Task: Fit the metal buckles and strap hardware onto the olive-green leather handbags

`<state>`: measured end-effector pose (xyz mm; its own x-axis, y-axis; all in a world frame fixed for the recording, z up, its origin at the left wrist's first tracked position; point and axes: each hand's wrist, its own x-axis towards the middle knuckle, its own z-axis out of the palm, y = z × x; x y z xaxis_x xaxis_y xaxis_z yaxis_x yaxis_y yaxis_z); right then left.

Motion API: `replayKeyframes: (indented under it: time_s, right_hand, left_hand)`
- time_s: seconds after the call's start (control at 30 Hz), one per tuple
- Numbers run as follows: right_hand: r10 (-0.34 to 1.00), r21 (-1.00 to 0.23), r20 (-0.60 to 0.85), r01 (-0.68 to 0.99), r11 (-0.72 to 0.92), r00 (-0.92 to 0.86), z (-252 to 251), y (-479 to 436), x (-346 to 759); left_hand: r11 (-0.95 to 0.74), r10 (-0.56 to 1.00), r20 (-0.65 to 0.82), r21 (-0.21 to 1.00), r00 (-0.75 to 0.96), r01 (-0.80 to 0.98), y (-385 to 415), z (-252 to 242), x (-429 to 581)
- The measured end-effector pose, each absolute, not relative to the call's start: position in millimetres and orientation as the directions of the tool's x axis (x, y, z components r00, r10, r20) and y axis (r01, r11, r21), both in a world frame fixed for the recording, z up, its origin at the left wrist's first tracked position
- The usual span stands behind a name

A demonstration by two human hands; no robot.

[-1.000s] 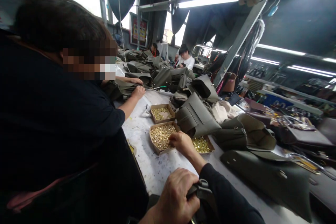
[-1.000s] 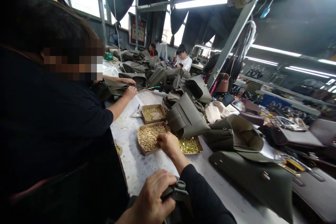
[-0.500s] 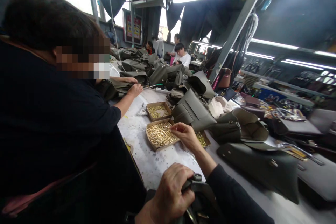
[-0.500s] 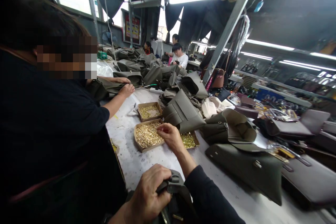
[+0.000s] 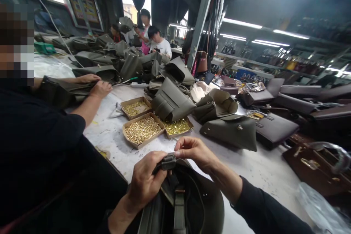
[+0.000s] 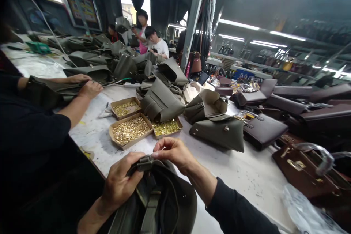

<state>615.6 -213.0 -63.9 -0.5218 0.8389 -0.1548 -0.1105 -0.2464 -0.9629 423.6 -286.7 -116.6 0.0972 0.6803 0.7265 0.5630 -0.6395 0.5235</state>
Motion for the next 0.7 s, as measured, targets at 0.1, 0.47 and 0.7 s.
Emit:
replayKeyframes:
  time_s: [0.1, 0.47, 0.7]
  right_hand:
    - [0.856, -0.935, -0.137, -0.22, -0.278, -0.499, -58, -226, 611]
    - [0.786, -0.85, -0.017, -0.405, -0.337, -0.618, -47, -267, 580]
    - [0.696, -0.874, 0.107, -0.401, -0.274, -0.71, -42, -271, 573]
  left_hand:
    - [-0.614, 0.731, 0.677, 0.599, 0.085, 0.513, -287, -110, 410]
    - [-0.537, 0.816, 0.545, 0.838, 0.192, -0.095, -302, -87, 363]
    - [-0.523, 0.839, 0.536, 0.842, 0.096, -0.135, -323, -91, 362]
